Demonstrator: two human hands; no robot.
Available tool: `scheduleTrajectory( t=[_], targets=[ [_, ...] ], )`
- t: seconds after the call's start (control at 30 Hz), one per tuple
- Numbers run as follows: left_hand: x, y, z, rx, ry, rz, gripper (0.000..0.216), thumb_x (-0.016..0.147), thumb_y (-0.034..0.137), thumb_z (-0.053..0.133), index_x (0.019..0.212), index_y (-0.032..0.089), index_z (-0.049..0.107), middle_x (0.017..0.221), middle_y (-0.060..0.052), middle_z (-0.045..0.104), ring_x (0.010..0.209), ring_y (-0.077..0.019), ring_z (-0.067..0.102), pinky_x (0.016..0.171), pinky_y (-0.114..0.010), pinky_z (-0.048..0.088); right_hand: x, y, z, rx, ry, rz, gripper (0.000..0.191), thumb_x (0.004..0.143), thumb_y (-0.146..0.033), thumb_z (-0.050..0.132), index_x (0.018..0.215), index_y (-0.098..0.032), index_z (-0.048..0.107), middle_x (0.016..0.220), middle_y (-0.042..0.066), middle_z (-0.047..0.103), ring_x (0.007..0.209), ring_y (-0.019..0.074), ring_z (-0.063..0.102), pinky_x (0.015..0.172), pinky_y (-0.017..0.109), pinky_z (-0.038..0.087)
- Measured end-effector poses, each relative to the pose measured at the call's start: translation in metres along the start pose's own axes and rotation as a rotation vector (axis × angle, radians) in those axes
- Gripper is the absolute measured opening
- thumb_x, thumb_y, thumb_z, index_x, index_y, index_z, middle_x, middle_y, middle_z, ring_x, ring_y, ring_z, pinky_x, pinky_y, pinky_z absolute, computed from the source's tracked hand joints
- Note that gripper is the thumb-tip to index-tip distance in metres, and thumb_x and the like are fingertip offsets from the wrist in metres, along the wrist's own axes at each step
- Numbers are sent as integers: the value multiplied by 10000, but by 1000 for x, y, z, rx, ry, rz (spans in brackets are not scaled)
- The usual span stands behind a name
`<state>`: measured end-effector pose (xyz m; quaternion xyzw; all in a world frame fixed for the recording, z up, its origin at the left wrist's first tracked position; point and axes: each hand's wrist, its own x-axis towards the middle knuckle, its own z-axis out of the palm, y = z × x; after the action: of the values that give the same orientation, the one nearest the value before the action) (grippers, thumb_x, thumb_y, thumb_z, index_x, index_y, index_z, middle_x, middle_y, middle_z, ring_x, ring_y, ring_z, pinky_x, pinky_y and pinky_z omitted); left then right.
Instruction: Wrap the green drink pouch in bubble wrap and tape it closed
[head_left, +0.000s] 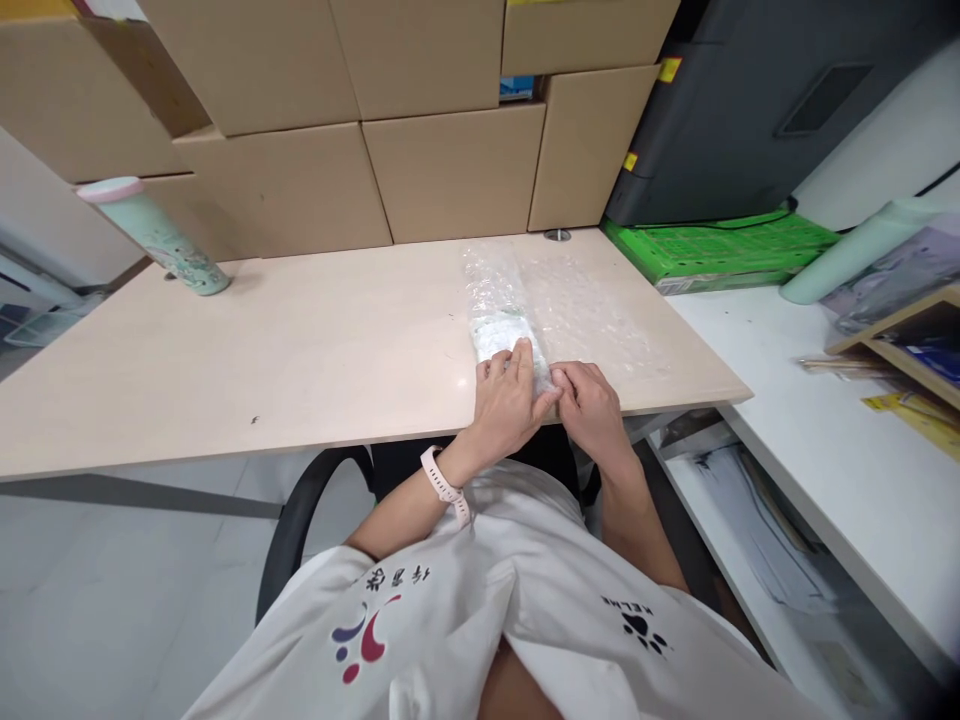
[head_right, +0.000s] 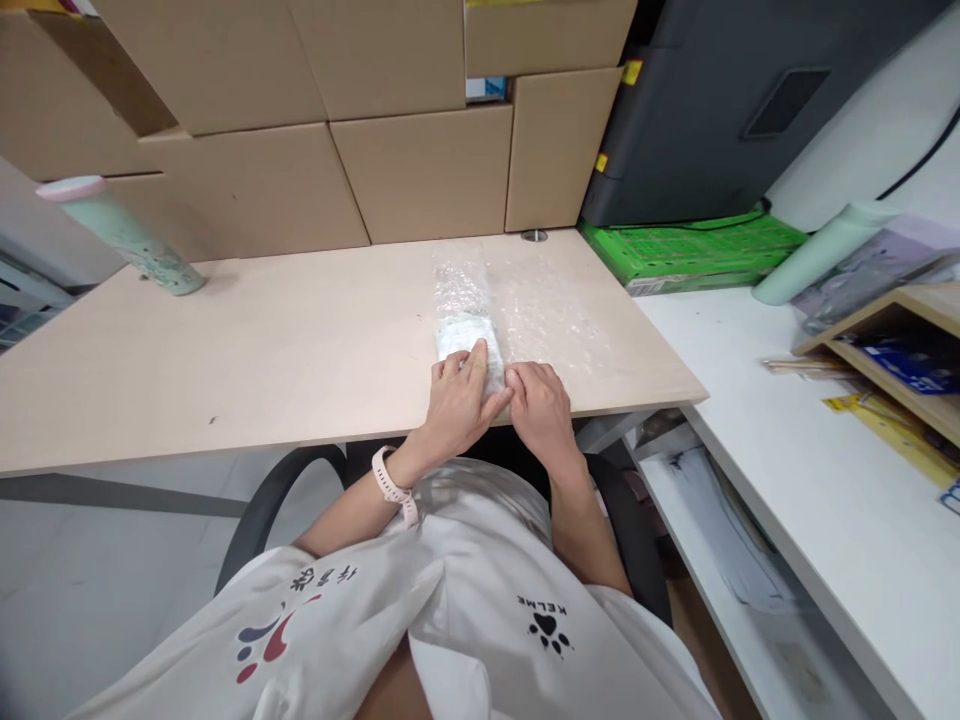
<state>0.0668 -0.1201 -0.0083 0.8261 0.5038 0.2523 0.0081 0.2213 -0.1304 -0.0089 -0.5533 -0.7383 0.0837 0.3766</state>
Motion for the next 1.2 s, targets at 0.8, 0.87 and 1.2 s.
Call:
scheduleTrajectory(
  t=[0.8, 0.87, 1.2],
  targets=[
    [-31, -48, -64, -1626, 340, -712, 463, 687, 222, 819, 1127, 188, 681, 1318, -102, 643, 1308, -254, 579, 1140, -385, 433, 4, -42, 7, 172, -312, -56, 479, 961, -573, 543, 1297, -243, 626, 1150, 68, 695, 945, 212, 664, 904, 379, 515],
    [-44, -42, -63, -1591, 374, -645, 480, 737, 280, 824, 1189, 219, 677, 1339, -84, 646, 1293, -244, 587, 1111, -378, 461, 7, -48, 7, 200, -367, -44, 510, 913, -600, 615, 1299, -266, 622, 1170, 52, 686, 913, 197, 662, 887, 371, 520],
    [-31, -25, -27, -919, 384, -54, 593, 920, 423, 695, 1465, 324, 484, 1643, -113, 308, 1467, -287, 413, 1073, -400, 503, 23, -24, -7, 372, -440, -206, 356, 1000, -495, 494, 1146, -221, 670, 1240, 92, 608, 1064, 213, 637, 918, 341, 510]
  ],
)
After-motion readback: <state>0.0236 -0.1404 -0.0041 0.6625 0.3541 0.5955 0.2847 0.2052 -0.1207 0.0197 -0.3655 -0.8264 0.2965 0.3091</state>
